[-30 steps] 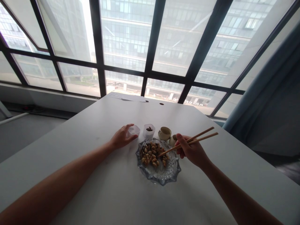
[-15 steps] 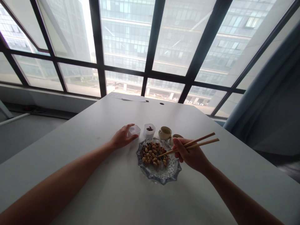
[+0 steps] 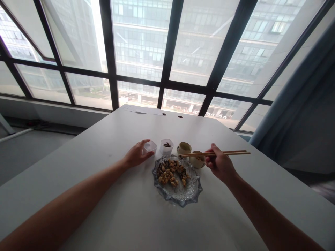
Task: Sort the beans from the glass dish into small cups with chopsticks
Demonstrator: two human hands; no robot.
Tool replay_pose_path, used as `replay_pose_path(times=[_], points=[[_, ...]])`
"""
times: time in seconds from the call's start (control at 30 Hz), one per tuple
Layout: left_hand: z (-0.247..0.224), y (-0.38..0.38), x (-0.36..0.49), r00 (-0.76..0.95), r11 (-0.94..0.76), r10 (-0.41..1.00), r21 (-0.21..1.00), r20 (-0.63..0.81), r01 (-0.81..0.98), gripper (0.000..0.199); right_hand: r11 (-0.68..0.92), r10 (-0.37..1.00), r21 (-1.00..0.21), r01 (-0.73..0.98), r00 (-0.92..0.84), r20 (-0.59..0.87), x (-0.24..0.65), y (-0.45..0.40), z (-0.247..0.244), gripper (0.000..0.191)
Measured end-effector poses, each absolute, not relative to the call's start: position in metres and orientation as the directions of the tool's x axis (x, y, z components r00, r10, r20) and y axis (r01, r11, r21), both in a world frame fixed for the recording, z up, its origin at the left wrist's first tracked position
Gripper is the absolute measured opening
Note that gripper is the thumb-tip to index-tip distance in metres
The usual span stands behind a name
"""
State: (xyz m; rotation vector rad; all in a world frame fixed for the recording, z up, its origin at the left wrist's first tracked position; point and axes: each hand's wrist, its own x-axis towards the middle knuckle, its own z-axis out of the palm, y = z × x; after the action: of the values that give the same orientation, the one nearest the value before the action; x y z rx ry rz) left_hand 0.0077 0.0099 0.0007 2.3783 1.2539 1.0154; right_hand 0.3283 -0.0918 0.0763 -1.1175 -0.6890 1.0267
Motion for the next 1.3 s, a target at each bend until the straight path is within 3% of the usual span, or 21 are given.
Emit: replay_pose_path(times=[0.3, 0.37, 0.43, 0.47, 0.53, 0.6, 0.63, 0.7, 0.93, 1.13, 1.23, 1.3], points=[[0.001, 0.008, 0.008, 0.38, -0.588, 0.804, 0.522, 0.457, 0.617, 0.069, 0.133, 0.909, -0.973, -0.189, 0.414, 0.044, 0.32, -0.096, 0.081, 0.045], [0.002, 0.008, 0.008, 0.375, -0.578, 0.811, 0.519, 0.449, 0.629, 0.072, 0.219, 0.887, -0.975, -0.04, 0.425, 0.182, 0.319, -0.1, 0.081, 0.049], [0.002, 0.008, 0.008, 0.371, -0.568, 0.817, 0.51, 0.441, 0.646, 0.078, 0.37, 0.828, -0.901, 0.225, 0.36, 0.43, 0.318, -0.109, 0.083, 0.049], [0.001, 0.009, 0.008, 0.368, -0.564, 0.819, 0.504, 0.44, 0.654, 0.081, 0.465, 0.778, -0.802, 0.374, 0.26, 0.572, 0.317, -0.114, 0.084, 0.048], [0.001, 0.01, 0.007, 0.361, -0.557, 0.822, 0.492, 0.439, 0.669, 0.085, 0.678, 0.611, -0.452, 0.58, -0.103, 0.785, 0.315, -0.125, 0.089, 0.041], [0.0, 0.011, 0.007, 0.354, -0.546, 0.829, 0.486, 0.434, 0.682, 0.084, 0.809, 0.393, -0.076, 0.583, -0.441, 0.807, 0.311, -0.133, 0.093, 0.033], [0.0, 0.011, 0.007, 0.35, -0.543, 0.83, 0.485, 0.435, 0.686, 0.082, 0.831, 0.311, 0.055, 0.553, -0.545, 0.778, 0.309, -0.136, 0.095, 0.03], [0.0, 0.01, 0.007, 0.34, -0.558, 0.815, 0.479, 0.469, 0.678, 0.075, 0.835, 0.228, 0.183, 0.518, -0.63, 0.742, 0.306, -0.139, 0.097, 0.025], [0.001, 0.005, 0.01, 0.418, -0.757, 0.614, 0.351, 0.669, 0.551, 0.056, 0.835, 0.21, 0.137, 0.533, -0.538, 0.816, 0.312, -0.134, 0.096, 0.016], [0.0, 0.007, 0.009, 0.342, -0.657, 0.709, 0.403, 0.617, 0.637, 0.07, 0.841, 0.244, 0.079, 0.536, -0.504, 0.828, 0.311, -0.135, 0.096, 0.018], [-0.002, 0.009, 0.006, 0.331, -0.624, 0.743, 0.424, 0.582, 0.657, 0.081, 0.816, 0.338, -0.048, 0.576, -0.408, 0.848, 0.312, -0.135, 0.094, 0.026], [0.002, 0.009, 0.005, 0.35, -0.635, 0.736, 0.412, 0.579, 0.654, 0.086, 0.77, 0.449, -0.218, 0.6, -0.266, 0.853, 0.314, -0.134, 0.092, 0.032]])
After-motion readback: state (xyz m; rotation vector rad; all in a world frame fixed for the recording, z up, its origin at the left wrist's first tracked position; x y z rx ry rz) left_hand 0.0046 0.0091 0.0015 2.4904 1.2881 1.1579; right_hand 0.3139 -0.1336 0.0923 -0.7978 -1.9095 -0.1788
